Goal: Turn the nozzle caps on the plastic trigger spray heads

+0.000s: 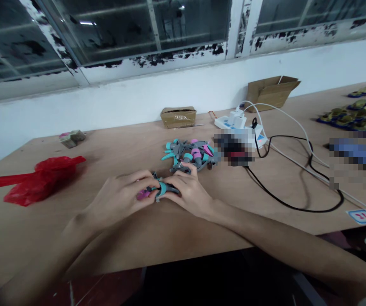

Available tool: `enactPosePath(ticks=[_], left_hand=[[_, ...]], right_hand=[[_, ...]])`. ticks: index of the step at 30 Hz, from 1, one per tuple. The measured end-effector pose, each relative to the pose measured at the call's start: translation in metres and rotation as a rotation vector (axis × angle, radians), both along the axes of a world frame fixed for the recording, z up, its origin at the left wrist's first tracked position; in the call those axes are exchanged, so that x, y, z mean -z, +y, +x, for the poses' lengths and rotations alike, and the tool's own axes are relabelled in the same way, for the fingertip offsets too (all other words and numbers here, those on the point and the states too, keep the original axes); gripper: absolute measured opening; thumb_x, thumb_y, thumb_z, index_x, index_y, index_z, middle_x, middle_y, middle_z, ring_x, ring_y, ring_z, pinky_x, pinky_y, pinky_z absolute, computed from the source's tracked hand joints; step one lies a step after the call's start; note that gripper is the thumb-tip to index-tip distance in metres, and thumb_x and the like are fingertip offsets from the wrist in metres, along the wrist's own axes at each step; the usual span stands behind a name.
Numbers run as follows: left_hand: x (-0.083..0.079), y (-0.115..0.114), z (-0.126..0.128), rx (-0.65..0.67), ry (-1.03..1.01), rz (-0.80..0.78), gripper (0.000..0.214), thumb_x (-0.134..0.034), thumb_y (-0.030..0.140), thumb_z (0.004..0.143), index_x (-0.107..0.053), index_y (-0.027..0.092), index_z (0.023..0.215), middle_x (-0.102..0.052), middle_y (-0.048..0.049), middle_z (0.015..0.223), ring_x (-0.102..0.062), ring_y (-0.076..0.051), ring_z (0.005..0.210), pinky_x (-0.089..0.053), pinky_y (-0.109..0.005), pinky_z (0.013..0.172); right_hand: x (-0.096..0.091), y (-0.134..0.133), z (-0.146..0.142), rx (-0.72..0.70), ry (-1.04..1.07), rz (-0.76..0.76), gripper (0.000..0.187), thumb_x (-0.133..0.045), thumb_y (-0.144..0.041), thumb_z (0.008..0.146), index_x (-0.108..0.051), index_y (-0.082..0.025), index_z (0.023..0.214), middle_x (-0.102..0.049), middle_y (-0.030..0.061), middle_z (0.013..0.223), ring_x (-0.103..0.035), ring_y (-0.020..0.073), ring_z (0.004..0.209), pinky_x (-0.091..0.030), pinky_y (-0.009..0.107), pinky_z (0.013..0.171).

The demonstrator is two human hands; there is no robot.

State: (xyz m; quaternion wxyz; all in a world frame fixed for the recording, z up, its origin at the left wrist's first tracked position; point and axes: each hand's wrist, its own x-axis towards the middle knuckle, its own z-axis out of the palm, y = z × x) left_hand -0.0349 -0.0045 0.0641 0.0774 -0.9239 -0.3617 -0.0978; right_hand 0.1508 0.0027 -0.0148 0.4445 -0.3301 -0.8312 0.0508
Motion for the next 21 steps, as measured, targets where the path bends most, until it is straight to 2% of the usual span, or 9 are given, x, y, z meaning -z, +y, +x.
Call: enactPosePath(ticks=[5, 12, 15, 19, 21], left_hand=[[0.001, -0.008, 0.003, 0.010, 0.050, 0.076, 0.013, -0.048, 0.023, 0.084, -0.061, 0.021, 0.085, -0.061, 0.0000, 0.085, -0.057, -0.013, 0.068, -0.038, -0.022, 0.053], [0.010, -0.024, 0.008, -0.212, -0.070, 0.145, 0.008, -0.055, 0.024, 0.080, -0.062, 0.023, 0.083, -0.065, 0.0012, 0.087, -0.061, -0.016, 0.074, -0.036, -0.023, 0.047], [0.010, -0.029, 0.009, -0.299, -0.147, 0.084, 0.008, -0.057, 0.027, 0.079, -0.063, 0.023, 0.081, -0.066, 0.0019, 0.086, -0.062, -0.015, 0.070, -0.035, -0.023, 0.048], [0.005, -0.036, 0.009, -0.398, -0.241, -0.111, 0.013, -0.053, 0.032, 0.082, -0.062, 0.024, 0.078, -0.064, 0.0039, 0.071, -0.058, -0.013, 0.057, -0.033, -0.022, 0.045], [0.005, -0.038, 0.010, -0.424, -0.257, -0.142, 0.013, -0.053, 0.032, 0.082, -0.062, 0.024, 0.077, -0.062, 0.0040, 0.066, -0.056, -0.012, 0.053, -0.032, -0.022, 0.045]], right_hand=[[0.002, -0.002, 0.001, -0.019, -0.033, -0.001, 0.017, -0.052, -0.033, 0.086, -0.058, -0.019, 0.094, -0.068, -0.0010, 0.083, -0.061, 0.0124, 0.076, -0.020, 0.041, 0.102], [0.005, -0.003, 0.002, -0.005, -0.004, 0.064, 0.019, -0.053, -0.033, 0.085, -0.058, -0.019, 0.097, -0.067, 0.0001, 0.081, -0.060, 0.0133, 0.078, -0.023, 0.041, 0.100], [0.005, -0.004, 0.000, 0.002, 0.000, 0.075, 0.019, -0.052, -0.033, 0.085, -0.058, -0.019, 0.097, -0.067, 0.0003, 0.081, -0.060, 0.0134, 0.078, -0.024, 0.042, 0.099], [0.004, -0.006, -0.002, -0.007, -0.024, 0.077, 0.019, -0.052, -0.033, 0.085, -0.057, -0.019, 0.098, -0.067, 0.0008, 0.083, -0.061, 0.0137, 0.079, -0.022, 0.043, 0.100], [0.004, -0.006, -0.003, -0.014, -0.039, 0.086, 0.019, -0.052, -0.033, 0.085, -0.058, -0.019, 0.098, -0.067, 0.0003, 0.082, -0.061, 0.0140, 0.080, -0.022, 0.043, 0.101]])
